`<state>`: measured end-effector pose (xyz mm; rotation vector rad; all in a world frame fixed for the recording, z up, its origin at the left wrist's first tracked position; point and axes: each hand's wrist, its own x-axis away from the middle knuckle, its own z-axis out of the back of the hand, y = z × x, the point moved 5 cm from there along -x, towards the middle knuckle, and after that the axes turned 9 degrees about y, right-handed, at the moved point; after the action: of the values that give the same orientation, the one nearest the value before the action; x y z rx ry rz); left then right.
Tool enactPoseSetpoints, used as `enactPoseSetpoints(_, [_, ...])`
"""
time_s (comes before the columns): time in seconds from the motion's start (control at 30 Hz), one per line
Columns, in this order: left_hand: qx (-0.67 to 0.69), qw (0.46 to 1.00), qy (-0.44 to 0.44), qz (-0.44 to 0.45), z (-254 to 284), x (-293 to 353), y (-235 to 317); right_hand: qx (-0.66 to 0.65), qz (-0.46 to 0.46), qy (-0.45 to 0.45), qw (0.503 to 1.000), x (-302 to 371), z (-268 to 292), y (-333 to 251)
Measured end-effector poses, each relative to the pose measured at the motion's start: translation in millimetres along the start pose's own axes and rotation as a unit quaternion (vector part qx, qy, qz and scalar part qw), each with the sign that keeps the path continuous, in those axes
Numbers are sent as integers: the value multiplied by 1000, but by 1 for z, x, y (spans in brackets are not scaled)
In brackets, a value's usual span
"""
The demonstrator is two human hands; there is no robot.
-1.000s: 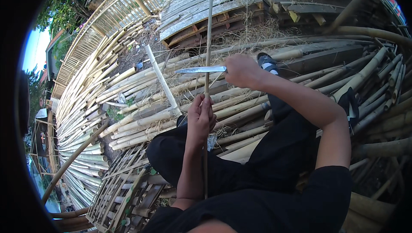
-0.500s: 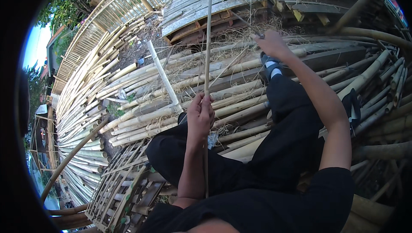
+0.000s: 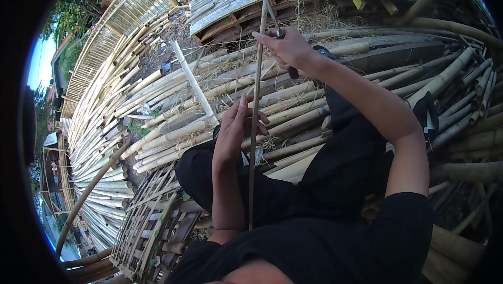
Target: The person uses a knife to shave and peel thin strips from a bamboo pole, pulling the material away by hand and placing the finished strips to the side.
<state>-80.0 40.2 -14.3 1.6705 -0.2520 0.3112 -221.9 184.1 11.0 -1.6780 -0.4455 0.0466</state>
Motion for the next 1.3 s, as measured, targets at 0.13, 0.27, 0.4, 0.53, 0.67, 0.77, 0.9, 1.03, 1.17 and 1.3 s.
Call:
enactPoseSetpoints(0.13, [-25,994,-106,22,-16,12,-8,-62,36,86,994,-18,36,-11])
enactPoseSetpoints(0.27, [-43,985,-161,33,-25,15,-16,-86,61,112,988,-24,54,-13])
enactPoseSetpoints(0.4, [-5,993,-114,38,-22,8,-19,-41,49,119,991,-23,54,-11])
enactPoseSetpoints(0.53, [63,998,-25,14,-16,-2,-25,231,141,109,956,-19,46,-11])
enactPoseSetpoints(0.67, [61,997,35,-9,-6,-7,-18,451,180,38,874,-6,20,2])
enactPoseSetpoints(0.77, [32,996,82,-29,1,-11,-20,502,242,-23,830,4,2,16])
enactPoseSetpoints(0.9, [-65,979,147,-124,7,-15,-19,545,235,-80,801,10,-20,29])
enactPoseSetpoints(1.03, [-162,953,206,-153,1,-11,-9,580,169,-49,795,6,-16,42])
enactPoseSetpoints(1.17, [-123,946,231,-190,2,-12,-9,589,157,-53,791,12,-26,38])
enactPoseSetpoints(1.3, [-145,941,231,-199,-4,-11,-7,603,154,-24,783,9,-22,43])
